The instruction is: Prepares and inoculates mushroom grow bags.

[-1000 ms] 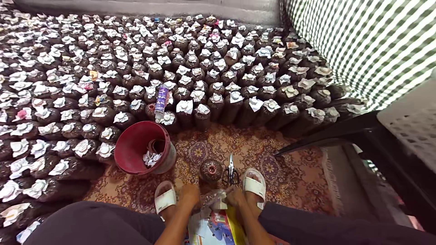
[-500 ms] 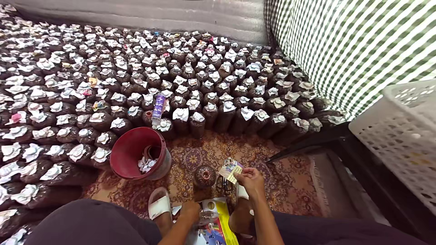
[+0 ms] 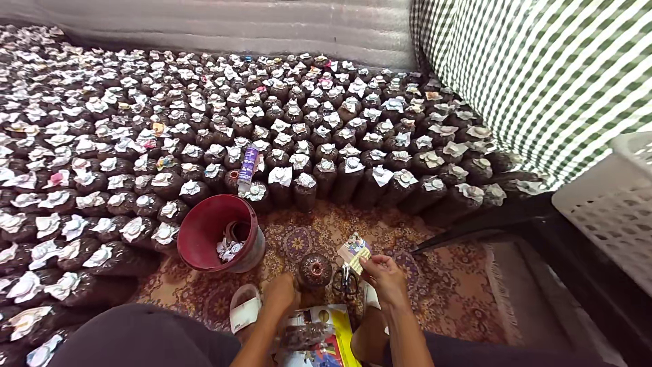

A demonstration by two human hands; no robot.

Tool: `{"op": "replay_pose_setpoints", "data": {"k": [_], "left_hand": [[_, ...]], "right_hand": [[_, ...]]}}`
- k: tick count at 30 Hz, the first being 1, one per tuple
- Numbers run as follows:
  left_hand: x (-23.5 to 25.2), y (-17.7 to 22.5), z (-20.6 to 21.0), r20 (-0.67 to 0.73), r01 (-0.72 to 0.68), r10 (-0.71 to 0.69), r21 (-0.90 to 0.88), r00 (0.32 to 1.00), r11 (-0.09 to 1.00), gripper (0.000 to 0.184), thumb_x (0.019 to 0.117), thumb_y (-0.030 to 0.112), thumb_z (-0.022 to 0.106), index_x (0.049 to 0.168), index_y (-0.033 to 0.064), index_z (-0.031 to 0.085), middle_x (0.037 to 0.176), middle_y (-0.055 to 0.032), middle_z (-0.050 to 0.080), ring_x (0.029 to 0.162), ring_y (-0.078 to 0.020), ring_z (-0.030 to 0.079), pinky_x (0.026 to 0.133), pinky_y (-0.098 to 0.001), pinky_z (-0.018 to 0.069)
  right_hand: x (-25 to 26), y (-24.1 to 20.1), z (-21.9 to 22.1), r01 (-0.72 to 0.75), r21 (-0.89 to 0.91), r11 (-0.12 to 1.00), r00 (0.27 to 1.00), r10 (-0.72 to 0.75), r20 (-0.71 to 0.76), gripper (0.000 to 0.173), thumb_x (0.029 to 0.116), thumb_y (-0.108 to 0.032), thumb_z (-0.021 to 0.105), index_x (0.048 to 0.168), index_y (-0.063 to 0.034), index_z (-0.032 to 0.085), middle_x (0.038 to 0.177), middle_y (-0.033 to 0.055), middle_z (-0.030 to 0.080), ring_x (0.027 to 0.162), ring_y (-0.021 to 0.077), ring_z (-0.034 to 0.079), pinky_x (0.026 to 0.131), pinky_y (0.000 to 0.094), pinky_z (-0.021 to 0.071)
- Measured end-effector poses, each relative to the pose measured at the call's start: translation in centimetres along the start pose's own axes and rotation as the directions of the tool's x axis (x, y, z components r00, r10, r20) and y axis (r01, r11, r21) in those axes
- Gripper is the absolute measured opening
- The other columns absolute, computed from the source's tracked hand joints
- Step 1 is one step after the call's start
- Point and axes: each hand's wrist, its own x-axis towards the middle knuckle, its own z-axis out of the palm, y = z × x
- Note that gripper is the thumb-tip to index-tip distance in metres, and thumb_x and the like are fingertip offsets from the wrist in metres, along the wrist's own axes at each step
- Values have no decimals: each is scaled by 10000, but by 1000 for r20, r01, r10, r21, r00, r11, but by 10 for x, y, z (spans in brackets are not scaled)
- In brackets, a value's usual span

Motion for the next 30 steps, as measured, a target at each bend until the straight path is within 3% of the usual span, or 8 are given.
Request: {"op": "replay_pose_setpoints", "data": {"k": [2,5,11,15,18,23,26,30], "left_hand": [[3,0,-14,-223,-152,117,-149,968,977,424,896,267,728,1288,119,663,1193,-86,708,1102,-259,678,977,-498,534],[14,8,1,-342,-313,238,-185,909,931,578,836,308,815,1374,187,642,1330,-95,641,1140,-253,651,992,-462,533],[33,13,33,-635,-453,192,-277,748,847,307,842,201,773,1143,146,781,1099,-75,716,986,-189,688,919,-387,562],[28,19,32,-510,-400,240,-230,826,887,355,864,288,747,1194,156,757,1193,-70,709,1068,-204,683,971,-429,546],[28,22,33,-512,-390,231,-228,828,892,344,874,279,731,1196,160,751,1176,-59,706,1050,-191,680,953,-416,547],[31,15,27,-493,-407,240,-266,836,874,380,837,196,754,1202,94,726,1104,-78,706,977,-188,679,914,-376,553],[28,9,25,-441,-419,255,-328,861,847,425,825,74,693,1250,66,700,1173,-93,713,1048,-193,686,965,-375,547],[22,2,5,-422,-319,148,-372,895,872,341,936,75,595,1262,89,696,1116,-71,720,959,-172,689,897,-349,560]], "right_hand": [[1,1,2,-21,13,1000,1000,21,1,323,867,36,770,1119,52,567,857,153,676,660,198,671,615,337,594],[0,5,7,-30,-14,999,999,31,43,327,875,26,764,1137,52,571,895,158,671,675,200,672,614,342,597],[-4,7,7,-2,-79,997,998,7,60,372,856,43,774,1168,47,570,926,172,699,704,210,696,621,346,599],[-4,8,8,-3,-94,996,998,9,57,382,850,47,780,1169,49,569,916,170,698,703,213,695,624,355,602],[-7,7,8,39,-155,987,996,-26,89,376,847,35,787,1159,42,577,860,143,706,685,196,690,619,340,592],[-9,17,19,110,-186,976,963,-59,261,400,836,-3,800,1162,29,572,854,122,713,693,189,691,620,335,583],[-13,30,29,136,-290,947,942,-33,335,417,831,-45,810,1166,20,572,852,114,711,716,205,697,672,373,595],[-12,42,39,160,-387,908,938,-17,347,409,834,-67,820,1157,-2,577,858,104,711,730,209,703,704,395,603]]}}
